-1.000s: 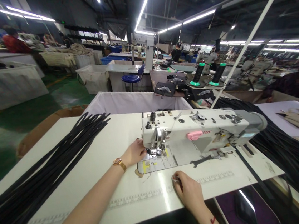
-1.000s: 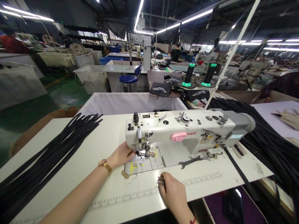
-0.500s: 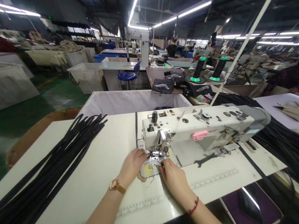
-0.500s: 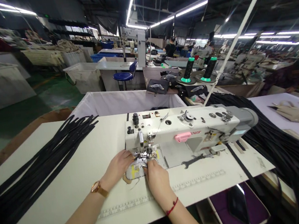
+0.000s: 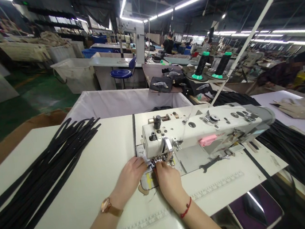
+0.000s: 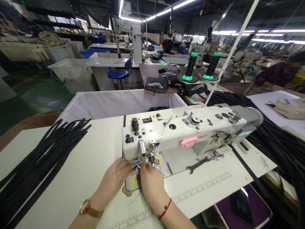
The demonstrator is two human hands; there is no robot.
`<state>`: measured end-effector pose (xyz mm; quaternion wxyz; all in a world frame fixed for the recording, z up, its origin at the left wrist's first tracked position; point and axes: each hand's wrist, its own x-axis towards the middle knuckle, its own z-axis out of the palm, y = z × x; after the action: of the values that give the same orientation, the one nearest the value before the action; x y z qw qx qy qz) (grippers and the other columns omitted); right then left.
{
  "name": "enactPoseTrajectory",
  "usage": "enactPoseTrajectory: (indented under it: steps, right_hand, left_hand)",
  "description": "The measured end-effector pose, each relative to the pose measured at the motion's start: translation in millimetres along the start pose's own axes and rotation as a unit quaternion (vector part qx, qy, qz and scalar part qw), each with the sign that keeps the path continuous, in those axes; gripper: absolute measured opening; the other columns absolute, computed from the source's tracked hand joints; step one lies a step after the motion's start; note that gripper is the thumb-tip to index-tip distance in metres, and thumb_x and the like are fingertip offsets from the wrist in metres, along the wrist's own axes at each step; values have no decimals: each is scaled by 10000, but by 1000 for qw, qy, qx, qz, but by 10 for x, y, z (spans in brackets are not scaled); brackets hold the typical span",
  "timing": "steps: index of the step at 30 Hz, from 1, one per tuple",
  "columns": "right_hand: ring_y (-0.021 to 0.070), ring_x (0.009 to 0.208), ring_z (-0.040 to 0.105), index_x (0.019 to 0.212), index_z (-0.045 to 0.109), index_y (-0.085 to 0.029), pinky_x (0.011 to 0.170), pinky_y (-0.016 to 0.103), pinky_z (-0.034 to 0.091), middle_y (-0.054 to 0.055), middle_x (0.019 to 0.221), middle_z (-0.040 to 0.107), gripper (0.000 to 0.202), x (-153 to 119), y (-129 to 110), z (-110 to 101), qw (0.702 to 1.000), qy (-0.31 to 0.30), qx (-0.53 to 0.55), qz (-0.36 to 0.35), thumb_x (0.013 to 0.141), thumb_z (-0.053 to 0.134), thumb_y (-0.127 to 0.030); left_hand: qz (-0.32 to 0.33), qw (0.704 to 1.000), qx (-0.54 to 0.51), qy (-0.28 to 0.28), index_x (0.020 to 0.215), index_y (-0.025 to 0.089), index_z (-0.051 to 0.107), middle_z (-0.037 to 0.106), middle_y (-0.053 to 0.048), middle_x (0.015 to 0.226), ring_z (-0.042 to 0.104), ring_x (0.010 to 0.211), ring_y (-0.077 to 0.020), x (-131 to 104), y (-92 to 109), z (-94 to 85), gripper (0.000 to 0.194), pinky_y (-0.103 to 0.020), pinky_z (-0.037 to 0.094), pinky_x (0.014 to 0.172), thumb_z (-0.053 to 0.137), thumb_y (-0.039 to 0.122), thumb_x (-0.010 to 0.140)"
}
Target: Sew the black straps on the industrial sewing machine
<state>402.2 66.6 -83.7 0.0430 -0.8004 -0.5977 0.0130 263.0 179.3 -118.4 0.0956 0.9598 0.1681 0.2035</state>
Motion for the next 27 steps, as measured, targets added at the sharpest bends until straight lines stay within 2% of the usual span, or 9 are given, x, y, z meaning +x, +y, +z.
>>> enactPoseTrajectory:
  steps: [7,13,20,24,27]
  right_hand:
    - [223,706,705,933,589,-177,516,296,488,49,887,706,215,21,-21,-21,1000,-11,8,-7,898,422,-46]
    - [228,681,702,938,592,-170,498,293,486,53,840,718,188,33,-29,-3,1000,6,17,-9,897,448,-57]
    - [206,671,699,929,603,-164,513,260,467,69,815,724,195,26,-48,-29,999,-2,35,0,899,449,-49]
    - [213,650,698,965,596,-177,494,274,453,82,864,729,163,-34,36,-20,999,-11,46,21,942,440,-136]
    - [207,634,696,1036,579,-172,504,266,442,79,785,724,172,-74,113,-11,997,-16,61,45,978,427,-227]
  left_hand:
    - [-5,1000,-8,13,872,183,647,633,-64,871,587,848,-224,20,11,-40,228,-396,512,770,453,212,988]
    - [11,999,-18,31,911,192,656,661,-70,895,608,893,-228,52,38,-64,239,-413,516,805,432,204,994]
    - [-10,997,-62,50,917,206,655,662,-60,948,618,898,-218,7,-33,48,210,-401,535,824,457,230,984]
    - [-27,992,-115,51,1003,206,653,643,-79,1033,613,947,-227,-50,-120,124,175,-399,547,831,490,261,972]
    - [-28,988,-141,50,1034,202,663,639,-90,1036,611,960,-231,-61,-144,146,190,-400,546,836,488,240,968]
